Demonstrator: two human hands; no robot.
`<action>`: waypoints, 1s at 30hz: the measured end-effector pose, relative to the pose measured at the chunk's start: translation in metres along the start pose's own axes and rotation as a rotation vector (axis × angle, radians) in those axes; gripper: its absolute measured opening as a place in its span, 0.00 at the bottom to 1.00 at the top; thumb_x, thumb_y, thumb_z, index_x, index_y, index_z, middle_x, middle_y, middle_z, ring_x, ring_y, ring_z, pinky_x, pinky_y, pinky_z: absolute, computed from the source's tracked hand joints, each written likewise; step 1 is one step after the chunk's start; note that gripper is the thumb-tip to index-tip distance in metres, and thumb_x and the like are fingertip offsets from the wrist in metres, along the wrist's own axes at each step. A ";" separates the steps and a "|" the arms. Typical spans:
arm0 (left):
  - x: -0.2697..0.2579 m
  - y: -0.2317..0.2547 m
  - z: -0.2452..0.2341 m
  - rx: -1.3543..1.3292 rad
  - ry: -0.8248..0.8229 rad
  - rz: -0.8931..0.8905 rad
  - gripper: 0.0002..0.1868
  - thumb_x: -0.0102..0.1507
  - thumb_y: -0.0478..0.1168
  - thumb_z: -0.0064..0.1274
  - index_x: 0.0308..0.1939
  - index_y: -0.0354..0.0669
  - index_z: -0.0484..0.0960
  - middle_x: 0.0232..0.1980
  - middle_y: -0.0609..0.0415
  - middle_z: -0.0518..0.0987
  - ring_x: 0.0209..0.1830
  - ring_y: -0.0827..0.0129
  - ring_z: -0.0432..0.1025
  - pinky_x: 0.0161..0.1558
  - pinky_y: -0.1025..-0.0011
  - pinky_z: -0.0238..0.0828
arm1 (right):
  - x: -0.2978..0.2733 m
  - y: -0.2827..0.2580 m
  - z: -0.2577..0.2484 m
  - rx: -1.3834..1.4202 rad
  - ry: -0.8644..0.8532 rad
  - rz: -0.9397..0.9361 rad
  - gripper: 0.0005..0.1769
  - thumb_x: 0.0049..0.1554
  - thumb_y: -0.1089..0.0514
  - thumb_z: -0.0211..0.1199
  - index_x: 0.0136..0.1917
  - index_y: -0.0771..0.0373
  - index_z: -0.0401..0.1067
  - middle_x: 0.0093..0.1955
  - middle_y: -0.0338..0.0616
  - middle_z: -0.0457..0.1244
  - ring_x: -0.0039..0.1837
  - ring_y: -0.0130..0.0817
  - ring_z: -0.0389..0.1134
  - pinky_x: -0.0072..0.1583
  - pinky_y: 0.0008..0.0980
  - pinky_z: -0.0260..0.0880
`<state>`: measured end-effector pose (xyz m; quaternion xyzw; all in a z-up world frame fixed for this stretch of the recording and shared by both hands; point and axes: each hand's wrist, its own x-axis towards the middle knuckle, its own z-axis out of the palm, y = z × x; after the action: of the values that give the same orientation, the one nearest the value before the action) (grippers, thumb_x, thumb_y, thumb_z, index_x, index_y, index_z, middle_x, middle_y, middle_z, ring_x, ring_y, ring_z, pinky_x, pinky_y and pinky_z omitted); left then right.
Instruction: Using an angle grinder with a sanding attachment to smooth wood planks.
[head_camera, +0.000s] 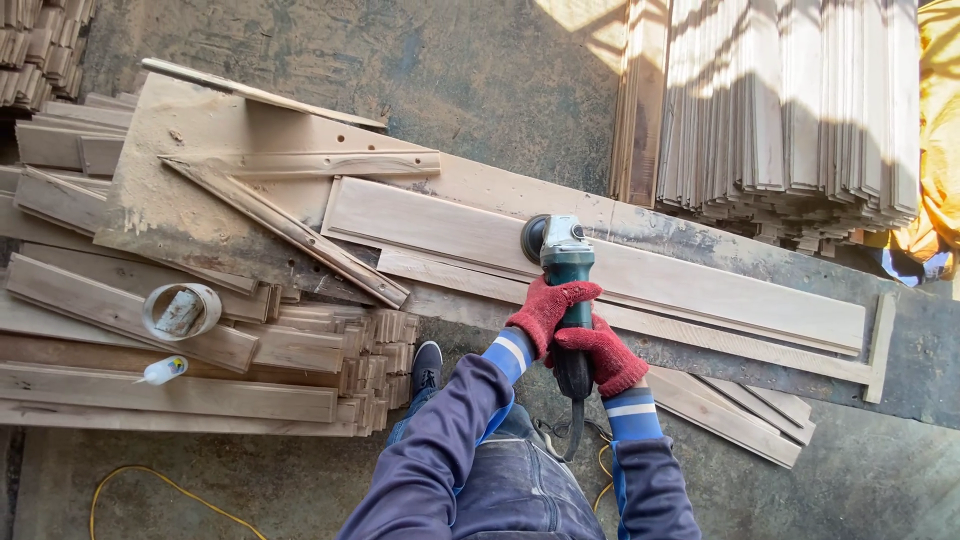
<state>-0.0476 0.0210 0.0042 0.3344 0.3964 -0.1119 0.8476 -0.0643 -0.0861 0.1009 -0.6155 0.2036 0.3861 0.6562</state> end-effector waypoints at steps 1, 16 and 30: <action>0.000 -0.001 0.000 0.009 0.003 -0.003 0.31 0.42 0.35 0.77 0.47 0.34 0.80 0.30 0.39 0.81 0.31 0.51 0.81 0.34 0.56 0.82 | 0.002 0.003 -0.004 -0.001 0.003 0.007 0.26 0.35 0.68 0.75 0.49 0.67 0.74 0.37 0.56 0.67 0.40 0.51 0.72 0.46 0.48 0.75; 0.016 -0.029 0.031 -0.031 -0.111 -0.062 0.29 0.42 0.31 0.76 0.44 0.33 0.79 0.28 0.39 0.79 0.24 0.48 0.80 0.25 0.57 0.82 | -0.004 0.012 -0.033 0.043 0.182 0.045 0.27 0.37 0.65 0.78 0.50 0.65 0.71 0.37 0.54 0.65 0.40 0.50 0.72 0.47 0.48 0.74; 0.020 -0.043 0.056 0.007 -0.094 -0.066 0.28 0.42 0.31 0.76 0.43 0.33 0.80 0.26 0.38 0.79 0.25 0.50 0.80 0.26 0.56 0.81 | -0.001 0.005 -0.060 0.084 0.170 0.039 0.27 0.36 0.66 0.77 0.49 0.66 0.73 0.37 0.54 0.65 0.41 0.49 0.72 0.48 0.46 0.75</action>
<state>-0.0199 -0.0465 -0.0052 0.3184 0.3667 -0.1565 0.8601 -0.0564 -0.1449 0.0889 -0.6139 0.2866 0.3361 0.6542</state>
